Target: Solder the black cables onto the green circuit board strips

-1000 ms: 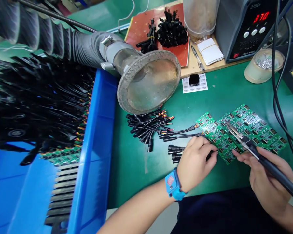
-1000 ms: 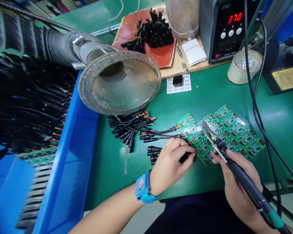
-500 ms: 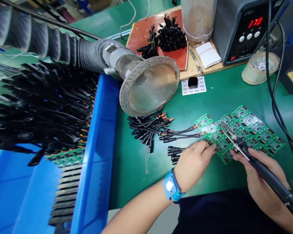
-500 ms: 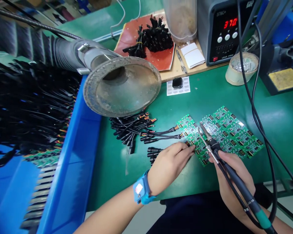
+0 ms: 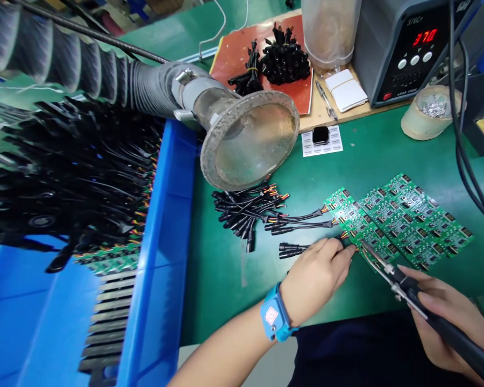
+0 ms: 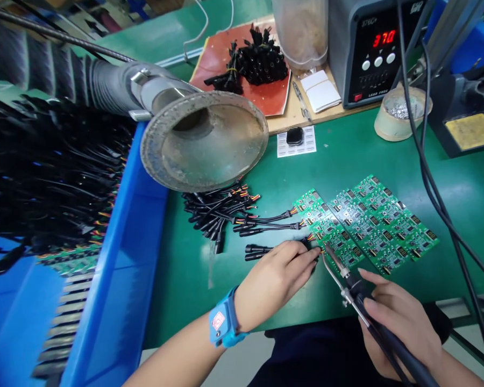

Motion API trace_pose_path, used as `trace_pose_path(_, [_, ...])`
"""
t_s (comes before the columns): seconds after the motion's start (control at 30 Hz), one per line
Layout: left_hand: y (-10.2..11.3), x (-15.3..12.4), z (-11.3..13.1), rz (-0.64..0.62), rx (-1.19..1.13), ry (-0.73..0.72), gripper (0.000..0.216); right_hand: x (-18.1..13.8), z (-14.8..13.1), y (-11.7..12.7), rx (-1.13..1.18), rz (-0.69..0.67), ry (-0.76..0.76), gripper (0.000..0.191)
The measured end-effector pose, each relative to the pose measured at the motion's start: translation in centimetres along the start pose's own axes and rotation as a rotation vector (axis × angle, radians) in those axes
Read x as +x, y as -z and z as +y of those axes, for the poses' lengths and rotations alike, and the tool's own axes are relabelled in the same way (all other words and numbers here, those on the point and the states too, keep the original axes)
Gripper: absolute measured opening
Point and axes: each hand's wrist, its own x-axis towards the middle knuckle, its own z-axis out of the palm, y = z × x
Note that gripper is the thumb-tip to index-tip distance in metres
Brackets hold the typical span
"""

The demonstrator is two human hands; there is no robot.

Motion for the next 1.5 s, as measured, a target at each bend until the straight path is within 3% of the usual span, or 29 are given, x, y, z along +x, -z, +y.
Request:
trace_pose_path(0.23, [-0.2,-0.1,-0.2,0.004,-0.077,0.044,0.026,1.7,-0.9,0.2,-0.130,-0.078,0.044,0.023])
trace_pose_path(1.27, [-0.5,0.5,1.1,0.088,-0.143,0.173,0.017,2.8,-2.5,0.1,-0.275,-0.041,0.057,0.020])
trace_pose_path(1.4, [-0.6,0.5,1.1,0.101,-0.141,0.184,0.018,1.5,-1.6,0.7,-0.222,-0.041,0.008,0.020])
trace_pose_path(1.5, [-0.8,0.4,1.1,0.109,-0.138,0.184,0.019,-0.5,-0.8,1.2,-0.154,0.063,-0.070,0.024])
